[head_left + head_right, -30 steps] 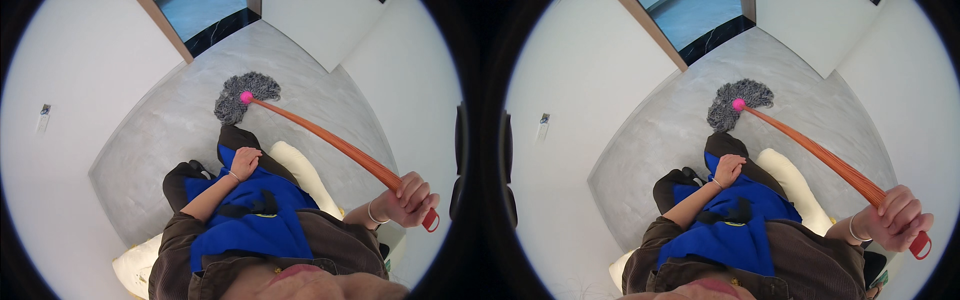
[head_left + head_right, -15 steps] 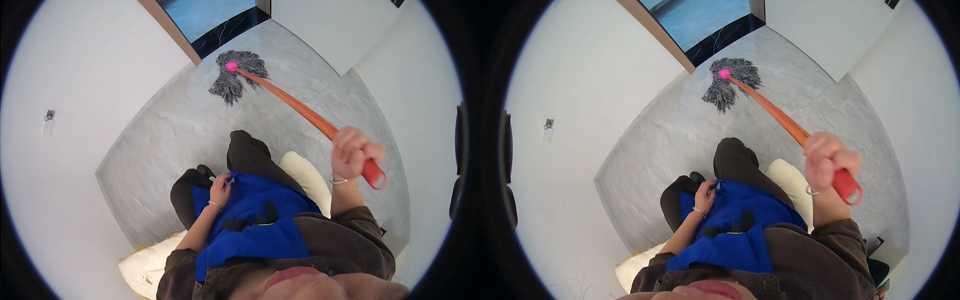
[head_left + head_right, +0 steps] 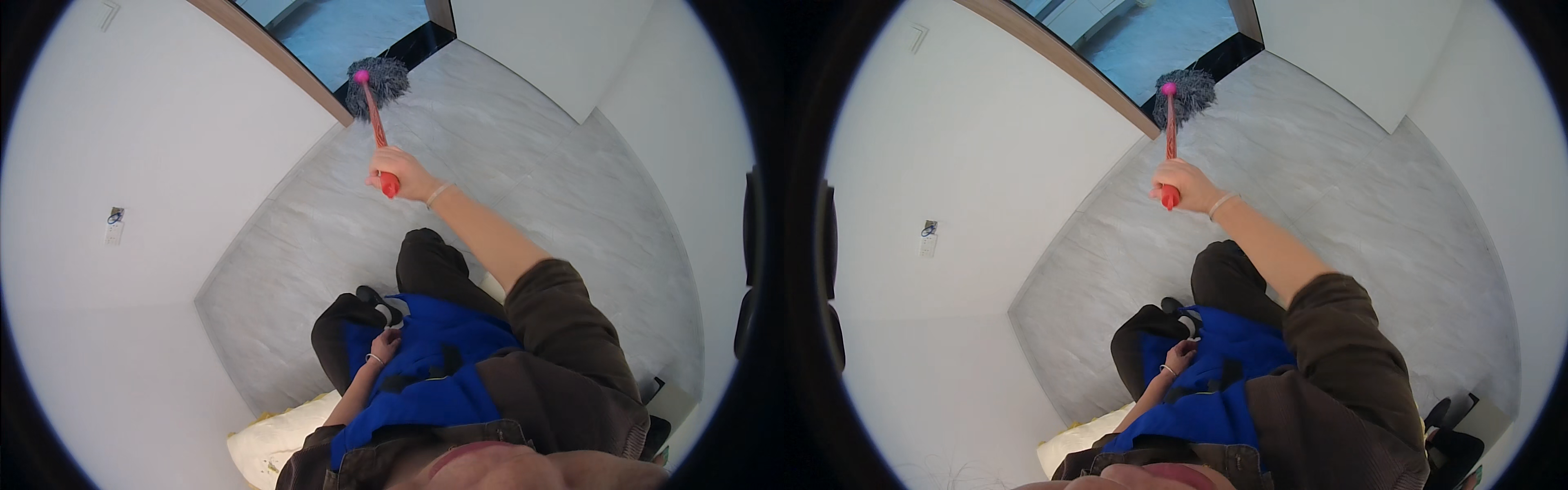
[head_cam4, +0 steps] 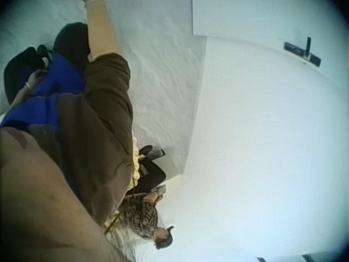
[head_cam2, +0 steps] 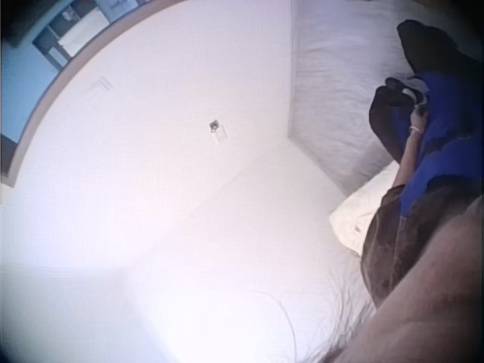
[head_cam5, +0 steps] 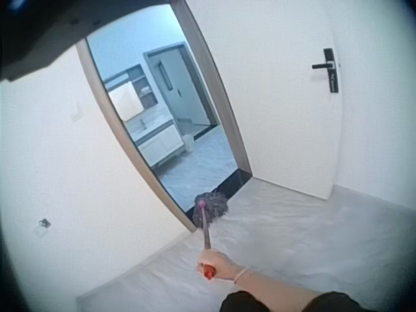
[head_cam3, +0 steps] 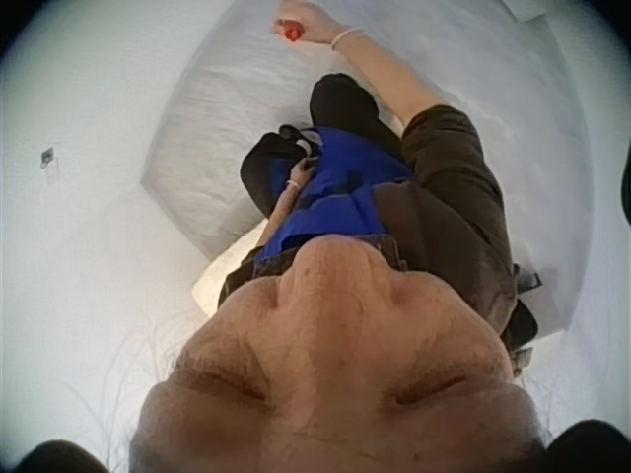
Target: The person mops a tiled floor using a mop with a long handle. They move the mop back and forth across the floor surface, covering different areas of the room while standing.
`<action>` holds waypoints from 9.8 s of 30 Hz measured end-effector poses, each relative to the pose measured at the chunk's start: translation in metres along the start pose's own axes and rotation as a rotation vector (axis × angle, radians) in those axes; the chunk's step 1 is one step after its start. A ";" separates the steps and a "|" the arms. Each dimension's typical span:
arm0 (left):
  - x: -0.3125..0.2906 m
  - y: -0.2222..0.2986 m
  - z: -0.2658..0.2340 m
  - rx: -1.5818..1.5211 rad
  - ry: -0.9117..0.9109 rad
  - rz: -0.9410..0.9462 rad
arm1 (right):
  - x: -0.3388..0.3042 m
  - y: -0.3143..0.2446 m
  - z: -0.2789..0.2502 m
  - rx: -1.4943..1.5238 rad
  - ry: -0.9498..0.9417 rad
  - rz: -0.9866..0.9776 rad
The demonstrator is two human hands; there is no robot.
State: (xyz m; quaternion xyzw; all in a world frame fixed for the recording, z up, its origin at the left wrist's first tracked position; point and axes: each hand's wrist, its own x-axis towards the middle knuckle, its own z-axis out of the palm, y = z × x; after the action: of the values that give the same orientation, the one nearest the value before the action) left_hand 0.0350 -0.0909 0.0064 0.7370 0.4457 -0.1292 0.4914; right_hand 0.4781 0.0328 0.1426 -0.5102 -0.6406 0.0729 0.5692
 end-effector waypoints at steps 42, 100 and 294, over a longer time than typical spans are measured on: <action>0.011 -0.170 0.059 0.010 0.043 0.138 | -0.411 -0.434 -0.015 -0.230 -0.059 0.222; 0.124 0.198 0.061 0.338 0.108 0.418 | -0.247 0.072 0.067 0.932 0.896 1.434; -0.016 0.081 -0.175 -0.192 0.288 1.471 | -0.087 -0.038 0.257 0.836 0.766 1.359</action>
State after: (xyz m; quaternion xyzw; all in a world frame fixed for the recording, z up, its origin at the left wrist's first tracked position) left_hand 0.0462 0.0374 0.1510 0.8082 -0.0920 0.3688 0.4499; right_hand 0.2354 0.0758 0.0234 -0.5203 0.1147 0.4478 0.7181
